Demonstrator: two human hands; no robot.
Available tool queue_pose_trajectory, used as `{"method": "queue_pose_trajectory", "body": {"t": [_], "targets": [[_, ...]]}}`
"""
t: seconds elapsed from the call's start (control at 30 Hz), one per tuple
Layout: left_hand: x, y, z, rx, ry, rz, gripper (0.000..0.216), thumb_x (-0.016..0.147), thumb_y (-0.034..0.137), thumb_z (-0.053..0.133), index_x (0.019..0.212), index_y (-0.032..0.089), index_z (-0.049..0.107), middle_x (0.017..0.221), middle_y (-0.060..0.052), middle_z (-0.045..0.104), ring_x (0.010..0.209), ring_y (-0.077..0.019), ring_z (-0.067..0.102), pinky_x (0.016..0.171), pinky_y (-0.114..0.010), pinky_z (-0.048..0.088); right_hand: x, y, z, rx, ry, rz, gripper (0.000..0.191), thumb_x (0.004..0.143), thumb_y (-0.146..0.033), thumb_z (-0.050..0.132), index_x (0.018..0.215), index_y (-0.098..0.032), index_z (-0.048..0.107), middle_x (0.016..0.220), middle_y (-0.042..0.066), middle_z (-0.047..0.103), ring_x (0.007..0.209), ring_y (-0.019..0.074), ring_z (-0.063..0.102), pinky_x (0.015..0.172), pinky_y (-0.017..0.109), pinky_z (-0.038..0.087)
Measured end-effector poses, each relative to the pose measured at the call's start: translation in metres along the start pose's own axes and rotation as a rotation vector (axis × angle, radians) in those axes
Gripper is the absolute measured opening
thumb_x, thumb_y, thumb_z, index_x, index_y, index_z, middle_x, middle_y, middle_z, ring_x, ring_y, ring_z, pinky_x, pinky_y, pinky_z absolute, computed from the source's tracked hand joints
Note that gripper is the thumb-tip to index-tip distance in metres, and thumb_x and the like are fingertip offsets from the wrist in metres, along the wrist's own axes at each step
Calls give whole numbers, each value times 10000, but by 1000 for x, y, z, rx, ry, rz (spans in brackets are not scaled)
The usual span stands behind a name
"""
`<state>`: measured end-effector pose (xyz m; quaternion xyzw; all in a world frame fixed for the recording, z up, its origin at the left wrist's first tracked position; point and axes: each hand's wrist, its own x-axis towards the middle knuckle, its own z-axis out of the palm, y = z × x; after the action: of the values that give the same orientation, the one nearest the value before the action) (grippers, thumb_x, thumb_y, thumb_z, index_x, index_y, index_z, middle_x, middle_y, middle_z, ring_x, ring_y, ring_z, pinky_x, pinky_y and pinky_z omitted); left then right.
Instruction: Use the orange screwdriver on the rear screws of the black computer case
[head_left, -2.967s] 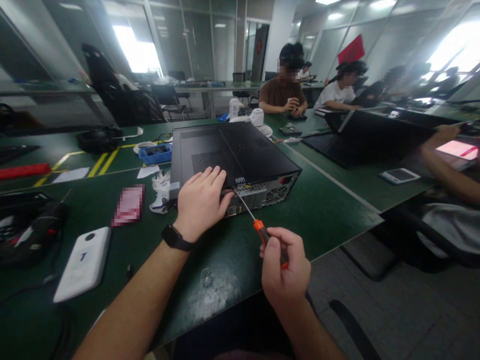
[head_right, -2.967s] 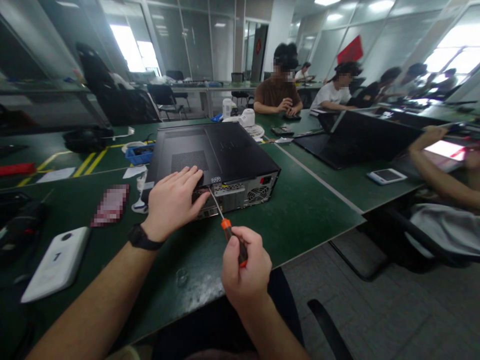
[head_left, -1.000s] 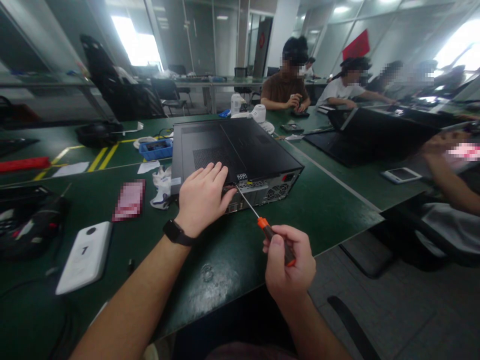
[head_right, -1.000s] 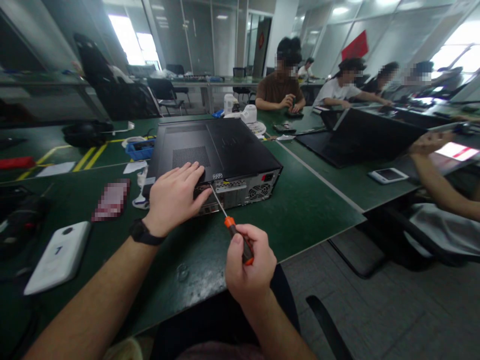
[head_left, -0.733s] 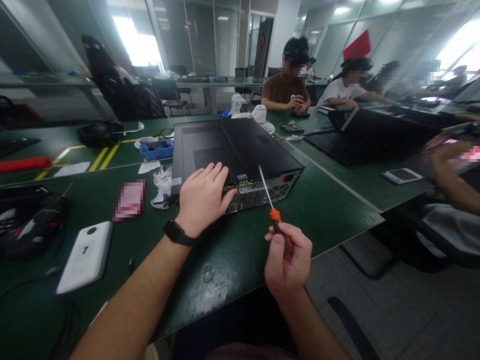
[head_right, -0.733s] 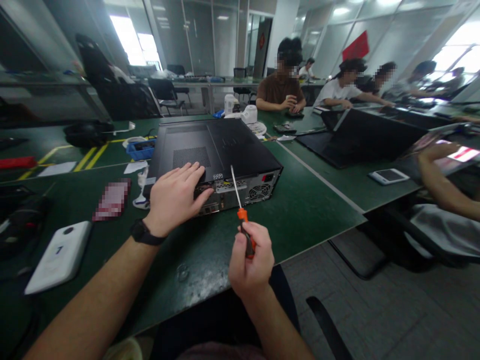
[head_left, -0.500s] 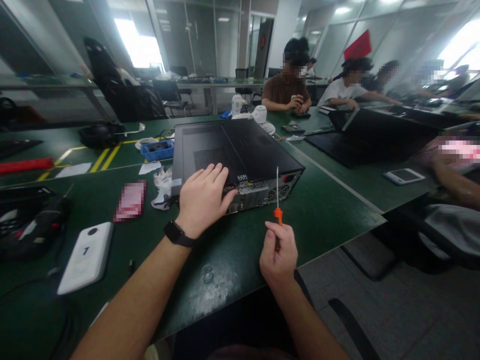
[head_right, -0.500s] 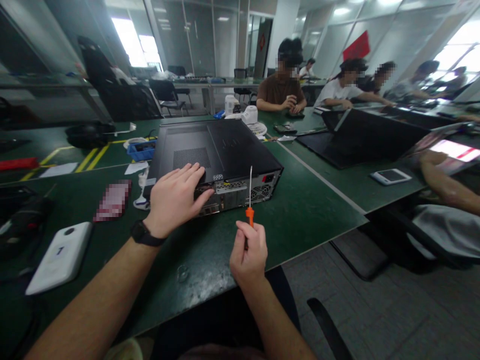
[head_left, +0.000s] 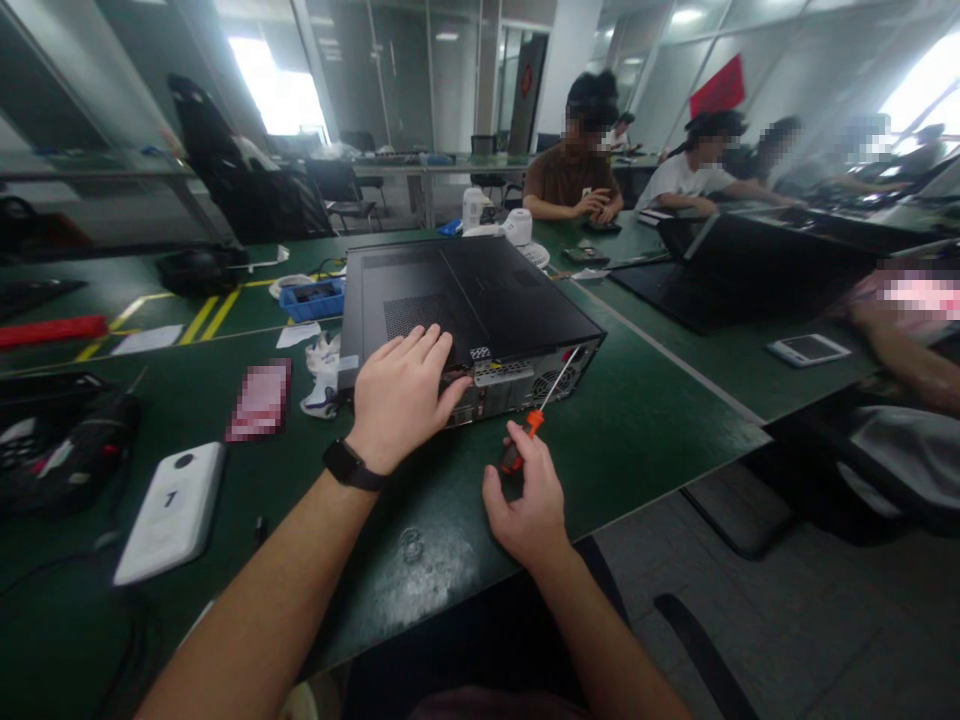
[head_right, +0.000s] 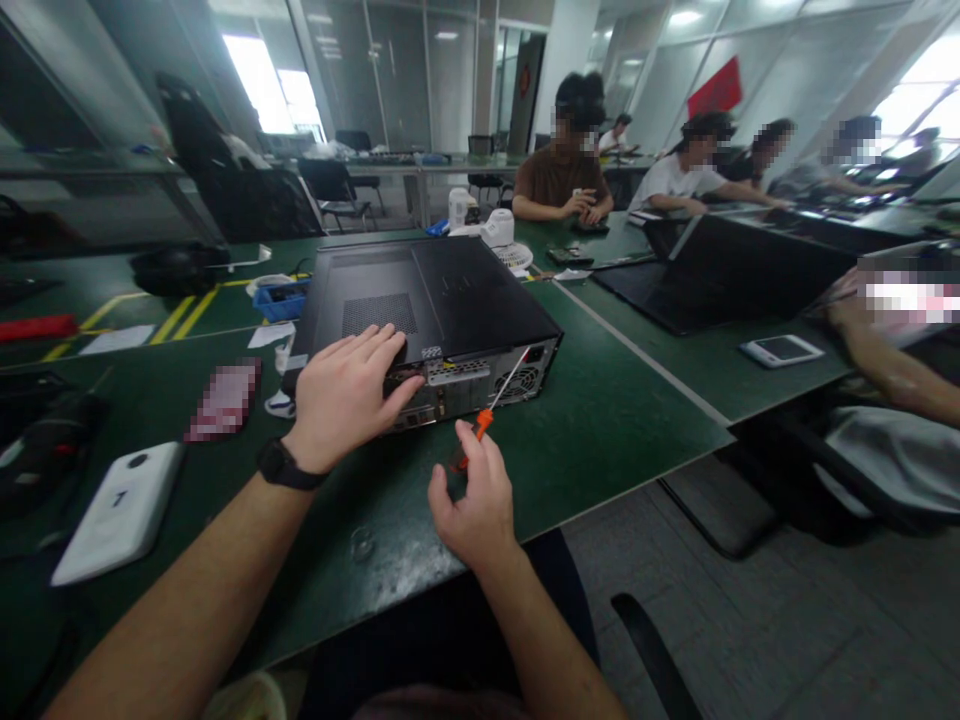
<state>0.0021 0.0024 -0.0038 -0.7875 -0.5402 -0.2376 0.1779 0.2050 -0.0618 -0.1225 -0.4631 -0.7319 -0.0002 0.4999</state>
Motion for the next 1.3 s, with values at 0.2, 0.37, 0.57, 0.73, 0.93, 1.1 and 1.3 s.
{"method": "queue_pose_trajectory", "body": {"t": [0.2, 0.37, 0.57, 0.73, 0.93, 1.1, 1.3], "targets": [[0, -1, 1, -7, -2, -2, 552, 1103, 438, 595, 1521, 86, 672, 1604, -224, 680, 1498, -406, 653, 1253, -561, 512, -3, 0, 2, -12, -23, -19, 790, 1025, -252, 652, 1757, -175, 363, 1558, 236, 688, 1399, 366, 724, 1134, 556, 666], [-1, 0, 0, -18, -4, -5, 539, 1107, 439, 584, 1521, 107, 675, 1604, -223, 680, 1501, -400, 653, 1249, -571, 516, -1, -1, 2, -11, -23, -34, 810, 1022, -239, 654, 1769, -198, 344, 1594, 221, 677, 1442, 361, 707, 1152, 550, 661], [-1, -1, 1, -19, -4, -3, 560, 1105, 455, 594, 1530, 99, 667, 1609, -228, 675, 1504, -403, 652, 1254, -565, 512, 2, -5, -6, 21, 86, -53, 508, 1037, -238, 650, 1541, -185, 604, 1126, 135, 792, 990, 270, 798, 874, 427, 696], [0, -3, -1, -20, -9, -2, 606, 1093, 476, 624, 1540, 68, 655, 1600, -236, 678, 1501, -399, 657, 1254, -548, 518, 9, -21, -29, 155, 157, -166, 296, 1008, -186, 605, 1288, -197, 703, 832, 22, 687, 663, 190, 636, 619, 328, 533], [-1, -6, -2, -43, -41, -13, 618, 1068, 474, 674, 1550, 87, 652, 1627, -222, 659, 1527, -394, 634, 1275, -548, 503, 25, -41, -52, 269, 114, -226, 245, 964, -112, 560, 1142, -233, 677, 798, 12, 666, 636, 184, 597, 585, 321, 458], [-1, -8, -3, -97, -26, -29, 600, 1049, 438, 706, 1533, 85, 661, 1613, -222, 673, 1531, -374, 634, 1292, -525, 488, 31, -45, -52, 342, 48, -196, 217, 964, -98, 551, 1076, -235, 676, 788, 5, 685, 631, 169, 618, 596, 306, 473], [-1, -7, -3, -83, -46, -23, 589, 1051, 421, 693, 1528, 77, 665, 1601, -213, 686, 1527, -386, 634, 1295, -538, 482, 31, -47, -49, 359, 31, -189, 199, 967, -110, 550, 1052, -235, 679, 765, -3, 667, 617, 166, 609, 591, 301, 464]]}}
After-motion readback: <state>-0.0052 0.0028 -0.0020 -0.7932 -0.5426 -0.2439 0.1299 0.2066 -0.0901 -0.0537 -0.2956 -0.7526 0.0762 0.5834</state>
